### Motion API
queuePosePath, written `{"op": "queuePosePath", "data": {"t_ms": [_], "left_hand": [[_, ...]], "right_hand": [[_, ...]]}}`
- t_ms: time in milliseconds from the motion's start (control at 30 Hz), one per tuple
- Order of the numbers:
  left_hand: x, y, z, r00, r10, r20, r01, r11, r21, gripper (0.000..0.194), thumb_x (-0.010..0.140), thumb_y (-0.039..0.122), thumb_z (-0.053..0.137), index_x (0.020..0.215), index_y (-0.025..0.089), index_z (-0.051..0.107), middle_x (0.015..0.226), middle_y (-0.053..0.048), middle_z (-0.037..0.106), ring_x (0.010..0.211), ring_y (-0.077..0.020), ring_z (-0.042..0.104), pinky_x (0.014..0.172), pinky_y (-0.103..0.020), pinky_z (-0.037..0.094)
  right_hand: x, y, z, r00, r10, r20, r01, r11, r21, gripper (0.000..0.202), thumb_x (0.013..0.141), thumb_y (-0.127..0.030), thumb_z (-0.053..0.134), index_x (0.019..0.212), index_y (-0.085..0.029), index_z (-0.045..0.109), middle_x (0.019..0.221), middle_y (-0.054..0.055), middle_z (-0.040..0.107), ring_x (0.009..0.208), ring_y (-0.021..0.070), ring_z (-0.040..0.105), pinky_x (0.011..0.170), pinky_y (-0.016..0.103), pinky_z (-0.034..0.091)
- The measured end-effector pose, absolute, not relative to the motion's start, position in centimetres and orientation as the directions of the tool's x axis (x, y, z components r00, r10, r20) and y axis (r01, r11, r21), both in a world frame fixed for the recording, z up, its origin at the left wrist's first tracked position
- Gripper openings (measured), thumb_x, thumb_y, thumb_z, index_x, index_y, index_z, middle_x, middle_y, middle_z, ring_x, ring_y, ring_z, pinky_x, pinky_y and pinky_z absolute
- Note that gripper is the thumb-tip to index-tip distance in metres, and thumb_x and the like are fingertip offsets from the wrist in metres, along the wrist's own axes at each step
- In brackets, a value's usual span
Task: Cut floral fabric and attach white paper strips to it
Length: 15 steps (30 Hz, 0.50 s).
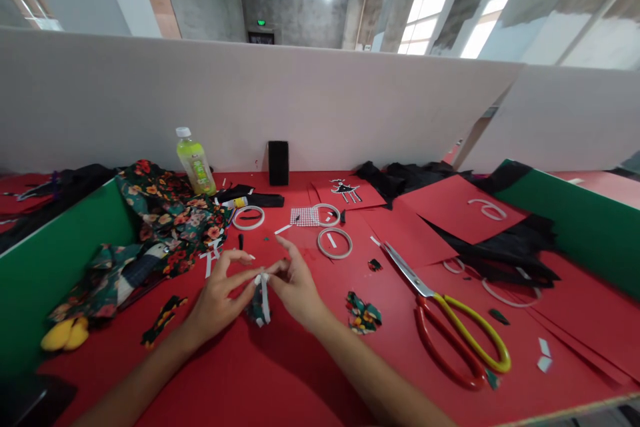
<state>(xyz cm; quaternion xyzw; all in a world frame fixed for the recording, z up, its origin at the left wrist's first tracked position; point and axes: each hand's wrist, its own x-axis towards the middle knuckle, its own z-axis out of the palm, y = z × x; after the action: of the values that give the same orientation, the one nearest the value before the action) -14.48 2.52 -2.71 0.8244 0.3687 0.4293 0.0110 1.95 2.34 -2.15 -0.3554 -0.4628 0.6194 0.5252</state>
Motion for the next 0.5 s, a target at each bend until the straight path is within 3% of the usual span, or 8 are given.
{"op": "queuePosePath", "data": {"t_ms": [233, 500], "left_hand": [[-14.71, 2.74, -2.54, 0.381, 0.603, 0.701, 0.571, -0.750, 0.335, 0.017, 0.084, 0.016, 0.054, 0.093, 0.020, 0.068, 0.099, -0.007, 0.051, 0.096, -0.0176, 0.055, 0.083, -0.034, 0.051], [-14.79, 3.00, -2.44, 0.335, 0.643, 0.689, 0.543, -0.729, 0.416, 0.014, 0.082, 0.017, 0.055, 0.080, 0.018, 0.069, 0.098, -0.006, 0.051, 0.094, -0.0177, 0.056, 0.084, -0.035, 0.052]], "right_hand": [[2.04, 2.21, -2.00, -0.215, 0.967, 0.137, -0.148, 0.107, -0.983, 0.059, 0.072, -0.016, 0.062, 0.125, -0.025, 0.040, 0.066, -0.006, 0.060, 0.063, 0.0121, 0.059, 0.064, 0.027, 0.045], [2.07, 2.09, -1.85, -0.260, 0.959, 0.115, -0.196, 0.064, -0.978, 0.061, 0.070, -0.017, 0.064, 0.125, -0.025, 0.040, 0.067, -0.006, 0.062, 0.064, 0.0120, 0.059, 0.065, 0.027, 0.045]]}}
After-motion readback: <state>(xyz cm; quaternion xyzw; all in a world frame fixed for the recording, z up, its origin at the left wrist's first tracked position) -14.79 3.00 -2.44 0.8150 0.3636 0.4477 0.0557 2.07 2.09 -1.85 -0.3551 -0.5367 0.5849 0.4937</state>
